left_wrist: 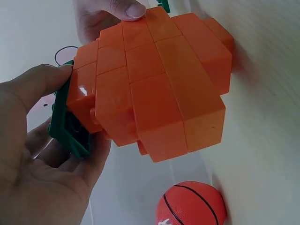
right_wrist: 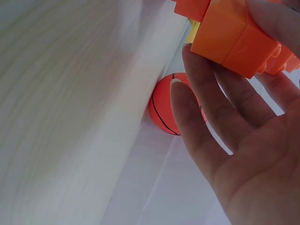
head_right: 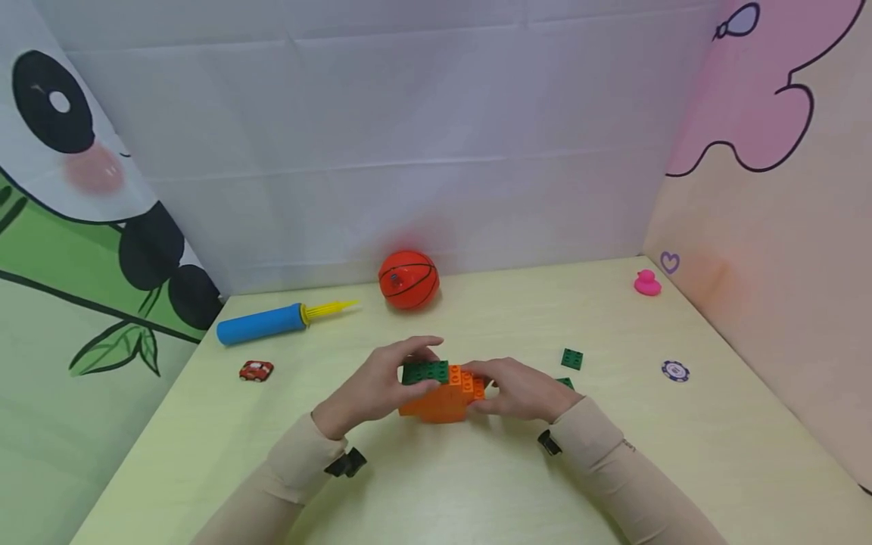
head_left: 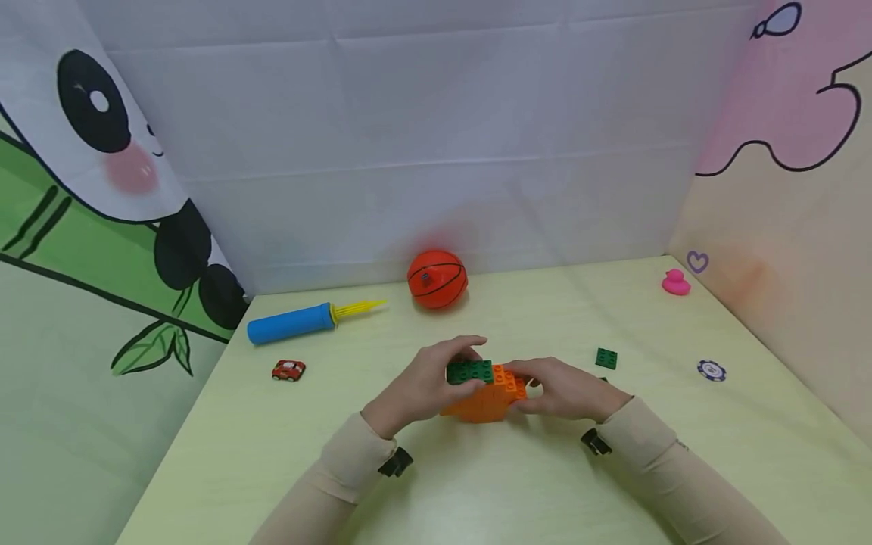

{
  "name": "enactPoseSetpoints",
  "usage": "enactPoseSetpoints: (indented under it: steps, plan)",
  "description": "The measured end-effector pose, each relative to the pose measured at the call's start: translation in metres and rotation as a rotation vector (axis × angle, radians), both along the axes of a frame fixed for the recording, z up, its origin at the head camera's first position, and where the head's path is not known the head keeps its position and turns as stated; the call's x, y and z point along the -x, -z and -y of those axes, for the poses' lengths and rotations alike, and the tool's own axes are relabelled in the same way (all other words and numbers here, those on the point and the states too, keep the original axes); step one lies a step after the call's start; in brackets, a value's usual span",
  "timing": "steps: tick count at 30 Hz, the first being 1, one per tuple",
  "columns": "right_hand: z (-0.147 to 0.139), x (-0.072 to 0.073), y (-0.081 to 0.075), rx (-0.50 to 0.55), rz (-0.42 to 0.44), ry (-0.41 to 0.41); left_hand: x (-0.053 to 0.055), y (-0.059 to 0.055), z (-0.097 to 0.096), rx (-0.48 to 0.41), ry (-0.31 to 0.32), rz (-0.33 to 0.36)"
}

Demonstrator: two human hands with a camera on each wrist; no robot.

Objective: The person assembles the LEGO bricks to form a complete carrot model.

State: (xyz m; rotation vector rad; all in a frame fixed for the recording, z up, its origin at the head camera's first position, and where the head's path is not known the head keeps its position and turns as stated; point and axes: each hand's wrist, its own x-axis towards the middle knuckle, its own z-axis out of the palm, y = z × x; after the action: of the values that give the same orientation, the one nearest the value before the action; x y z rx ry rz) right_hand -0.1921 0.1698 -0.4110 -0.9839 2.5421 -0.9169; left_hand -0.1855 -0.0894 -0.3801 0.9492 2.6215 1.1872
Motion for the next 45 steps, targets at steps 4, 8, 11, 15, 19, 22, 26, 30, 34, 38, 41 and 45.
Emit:
enactPoseSetpoints:
  steps: [4,8,11,15,19,22,26,30,34,38,41,45]
  plan:
    - [-0.001,0.0,0.0,-0.001,-0.013,-0.004,0.003,0.001,0.0,0.004,0.002,0.003]
    - [0.0,0.001,0.002,-0.005,-0.011,0.001,0.003,0.002,0.001,0.001,-0.002,0.001]
    - [0.001,0.002,0.003,-0.007,0.002,0.005,0.003,0.006,0.003,-0.014,-0.018,0.026]
    - [0.002,0.002,0.005,-0.009,0.006,0.005,0.004,0.015,0.007,-0.058,-0.032,0.053]
    - [0.003,0.003,0.005,-0.015,0.006,0.008,0.004,0.02,0.014,-0.105,-0.022,0.03]
    - [0.003,0.004,0.005,-0.024,0.009,0.011,0.003,0.023,0.02,-0.128,-0.032,0.004]
    - [-0.003,0.002,0.002,-0.051,0.034,0.054,0.001,0.024,0.026,-0.142,-0.042,-0.008]
    - [-0.03,-0.006,-0.002,-0.073,0.039,0.142,0.001,0.022,0.026,-0.14,-0.023,-0.003]
    - [-0.073,-0.021,0.002,-0.159,-0.007,0.194,0.0,0.021,0.024,-0.119,-0.01,-0.001]
    - [-0.108,-0.036,0.01,-0.257,-0.071,0.224,-0.001,0.02,0.025,-0.112,-0.011,-0.012]
    - [-0.121,-0.042,0.014,-0.248,-0.13,0.244,-0.001,0.018,0.026,-0.128,-0.01,-0.031]
    - [-0.123,-0.038,0.015,-0.235,-0.203,0.301,-0.001,0.017,0.027,-0.129,-0.012,-0.047]
